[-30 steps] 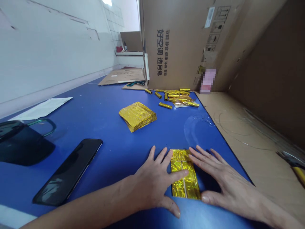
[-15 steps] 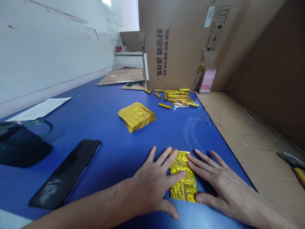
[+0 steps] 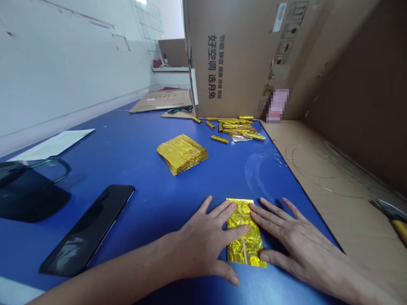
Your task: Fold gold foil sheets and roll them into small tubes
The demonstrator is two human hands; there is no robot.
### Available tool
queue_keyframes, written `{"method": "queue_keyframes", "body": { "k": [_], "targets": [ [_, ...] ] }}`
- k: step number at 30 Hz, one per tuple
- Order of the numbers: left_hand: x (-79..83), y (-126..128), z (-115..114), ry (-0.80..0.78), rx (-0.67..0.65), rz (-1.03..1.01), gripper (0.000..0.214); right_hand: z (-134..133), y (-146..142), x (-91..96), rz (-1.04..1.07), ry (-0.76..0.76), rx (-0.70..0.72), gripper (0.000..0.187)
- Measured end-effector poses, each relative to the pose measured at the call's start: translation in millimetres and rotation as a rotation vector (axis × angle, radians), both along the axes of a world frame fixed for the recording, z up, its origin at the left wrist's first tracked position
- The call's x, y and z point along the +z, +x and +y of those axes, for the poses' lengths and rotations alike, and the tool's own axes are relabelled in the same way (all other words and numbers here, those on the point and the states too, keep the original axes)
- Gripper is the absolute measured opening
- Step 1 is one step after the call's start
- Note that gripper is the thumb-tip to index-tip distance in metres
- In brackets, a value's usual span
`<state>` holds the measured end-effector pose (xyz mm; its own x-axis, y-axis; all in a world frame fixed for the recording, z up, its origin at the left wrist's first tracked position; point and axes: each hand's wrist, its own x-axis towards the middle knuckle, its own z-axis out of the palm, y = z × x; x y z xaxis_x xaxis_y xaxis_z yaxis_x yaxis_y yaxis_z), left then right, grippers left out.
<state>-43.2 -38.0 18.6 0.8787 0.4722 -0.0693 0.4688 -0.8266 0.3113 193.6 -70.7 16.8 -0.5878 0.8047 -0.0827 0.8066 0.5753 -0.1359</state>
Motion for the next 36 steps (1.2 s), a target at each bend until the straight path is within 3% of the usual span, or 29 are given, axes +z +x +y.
{"method": "queue_keyframes", "body": {
  "k": [12, 18, 27, 31, 36],
  "targets": [
    [-2.0, -1, 1, 0.041, -0.003, -0.024, 0.076, 1, -1, 1.0, 0.037, -0.015, -0.023, 0.062],
    [-1.9, 0, 2, 0.037, -0.013, -0.034, 0.075, 5, -15, -1.7, 0.044, 0.015, -0.033, 0.075],
    [0.5, 0, 0, -0.002, 0.022, -0.029, 0.082, 6, -2, -9.5, -0.040, 0.050, -0.025, 0.064],
    [-1.1, 6, 3, 0.058, 0.087, -0.067, 0.095, 5, -2, -11.9, -0.038, 0.078, -0.018, 0.066],
    [-4.0, 10, 10, 0.166, 0.112, -0.025, 0.088, 5, -4, -12.7, -0.027, 0.091, -0.039, 0.064]
  ]
}}
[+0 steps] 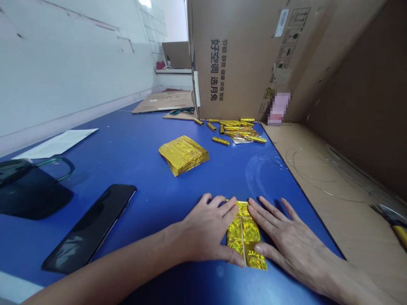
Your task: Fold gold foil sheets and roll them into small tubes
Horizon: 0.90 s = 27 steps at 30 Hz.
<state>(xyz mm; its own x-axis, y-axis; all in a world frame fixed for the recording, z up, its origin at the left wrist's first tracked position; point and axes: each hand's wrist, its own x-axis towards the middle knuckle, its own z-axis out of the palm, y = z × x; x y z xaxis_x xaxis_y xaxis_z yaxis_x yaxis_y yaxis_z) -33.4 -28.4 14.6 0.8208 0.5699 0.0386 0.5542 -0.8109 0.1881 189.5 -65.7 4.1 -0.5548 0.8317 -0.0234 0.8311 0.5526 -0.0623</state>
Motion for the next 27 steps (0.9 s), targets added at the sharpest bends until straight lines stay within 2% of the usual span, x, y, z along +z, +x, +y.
{"method": "queue_keyframes", "body": {
  "k": [4, 9, 18, 23, 27],
  "targets": [
    [1.6, -6, 3, 0.006, 0.004, 0.052, 0.084, 0, -1, 3.8, -0.007, -0.042, -0.014, 0.063],
    [2.7, -13, 7, -0.067, -0.026, 0.089, 0.085, 0, -1, 6.6, 0.019, -0.085, -0.033, 0.064],
    [3.4, -12, 6, -0.105, -0.028, 0.118, 0.082, 4, 5, 14.8, 0.080, -0.135, -0.037, 0.065],
    [4.7, -12, 4, -0.110, -0.026, 0.111, 0.083, 7, -20, 26.4, 0.112, -0.210, 0.017, 0.069],
    [3.3, -12, 2, -0.124, -0.023, 0.091, 0.088, 13, -32, 23.6, 0.127, -0.201, 0.063, 0.071]
  ]
}}
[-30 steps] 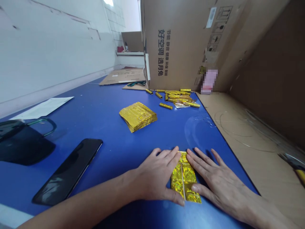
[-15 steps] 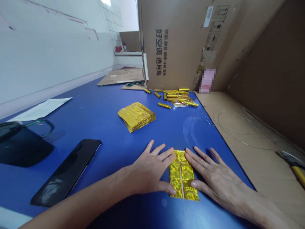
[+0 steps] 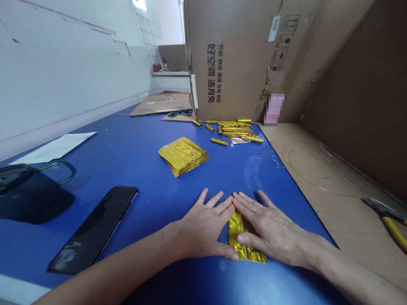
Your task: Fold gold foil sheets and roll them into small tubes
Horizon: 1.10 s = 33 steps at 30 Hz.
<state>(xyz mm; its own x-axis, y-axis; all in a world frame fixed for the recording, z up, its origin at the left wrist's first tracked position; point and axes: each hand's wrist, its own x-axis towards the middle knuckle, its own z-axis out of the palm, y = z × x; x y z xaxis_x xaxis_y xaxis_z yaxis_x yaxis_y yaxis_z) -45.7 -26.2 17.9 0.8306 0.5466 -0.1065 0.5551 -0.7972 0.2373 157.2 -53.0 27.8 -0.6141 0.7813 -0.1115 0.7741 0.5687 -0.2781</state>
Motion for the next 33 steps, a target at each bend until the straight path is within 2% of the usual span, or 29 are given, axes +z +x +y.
{"method": "queue_keyframes", "body": {
  "k": [5, 9, 14, 19, 22, 25, 29, 33],
  "targets": [
    [-1.5, -1, -1, 0.015, 0.006, -0.013, 0.086, -8, 22, -12.8, -0.052, 0.046, -0.010, 0.066],
    [-0.8, 0, 0, 0.017, 0.011, -0.006, 0.082, -14, 36, -15.3, -0.067, 0.082, -0.032, 0.065],
    [-5.9, -2, 14, 0.057, 0.073, 0.005, 0.078, 10, 28, -12.2, -0.097, 0.111, -0.041, 0.065],
    [-10.7, -5, 31, 0.092, 0.167, 0.021, 0.076, 39, 20, -20.1, -0.106, 0.143, -0.043, 0.066],
    [-11.3, -6, 33, 0.082, 0.178, 0.028, 0.080, 42, 28, -22.3, -0.098, 0.151, -0.037, 0.066],
    [-10.8, -6, 32, 0.061, 0.173, 0.034, 0.084, 40, 35, -13.9, -0.123, 0.141, -0.066, 0.066],
    [-10.6, -5, 32, 0.049, 0.166, 0.033, 0.086, 41, 17, 0.4, -0.101, 0.141, -0.093, 0.068],
    [-12.1, -5, 31, 0.061, 0.165, 0.018, 0.085, 41, -8, -3.7, -0.047, 0.081, 0.023, 0.076]
  ]
}}
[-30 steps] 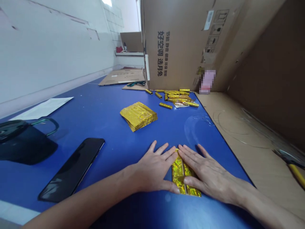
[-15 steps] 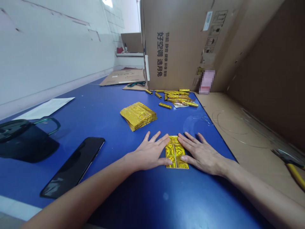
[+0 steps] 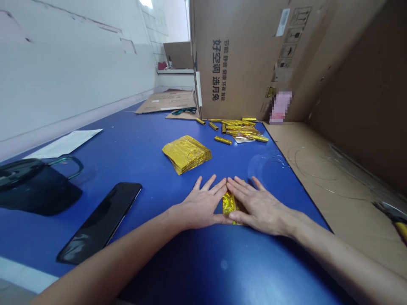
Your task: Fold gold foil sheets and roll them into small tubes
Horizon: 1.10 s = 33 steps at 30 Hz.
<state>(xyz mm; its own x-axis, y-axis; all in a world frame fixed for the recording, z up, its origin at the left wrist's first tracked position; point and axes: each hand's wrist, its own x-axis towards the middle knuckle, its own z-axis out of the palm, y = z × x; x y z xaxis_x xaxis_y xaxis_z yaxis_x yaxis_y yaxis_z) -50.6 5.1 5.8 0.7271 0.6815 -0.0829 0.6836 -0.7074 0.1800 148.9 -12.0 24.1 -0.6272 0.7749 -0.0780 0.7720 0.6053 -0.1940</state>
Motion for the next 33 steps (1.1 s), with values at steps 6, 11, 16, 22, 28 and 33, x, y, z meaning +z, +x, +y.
{"method": "queue_keyframes", "body": {
  "k": [6, 11, 16, 22, 28, 33],
  "targets": [
    [-1.9, 0, 0, 0.014, -0.007, -0.006, 0.086, -7, 15, -11.8, -0.046, -0.009, -0.025, 0.069],
    [-0.5, -1, 0, 0.004, -0.004, -0.003, 0.085, -10, 24, -12.1, -0.055, 0.000, -0.050, 0.074],
    [0.5, -2, 0, 0.011, -0.001, 0.018, 0.082, -8, 24, -12.6, -0.043, 0.005, -0.071, 0.068],
    [-2.2, -2, 0, 0.067, -0.014, -0.002, 0.077, -9, 28, -12.8, -0.025, 0.008, -0.098, 0.063],
    [-3.8, -1, -3, 0.085, -0.148, -0.101, 0.061, -10, 31, -13.6, -0.018, -0.031, -0.099, 0.065],
    [2.0, -2, -3, 0.018, -0.150, -0.172, 0.057, -10, 30, -13.1, -0.001, -0.038, -0.093, 0.068]
  ]
}}
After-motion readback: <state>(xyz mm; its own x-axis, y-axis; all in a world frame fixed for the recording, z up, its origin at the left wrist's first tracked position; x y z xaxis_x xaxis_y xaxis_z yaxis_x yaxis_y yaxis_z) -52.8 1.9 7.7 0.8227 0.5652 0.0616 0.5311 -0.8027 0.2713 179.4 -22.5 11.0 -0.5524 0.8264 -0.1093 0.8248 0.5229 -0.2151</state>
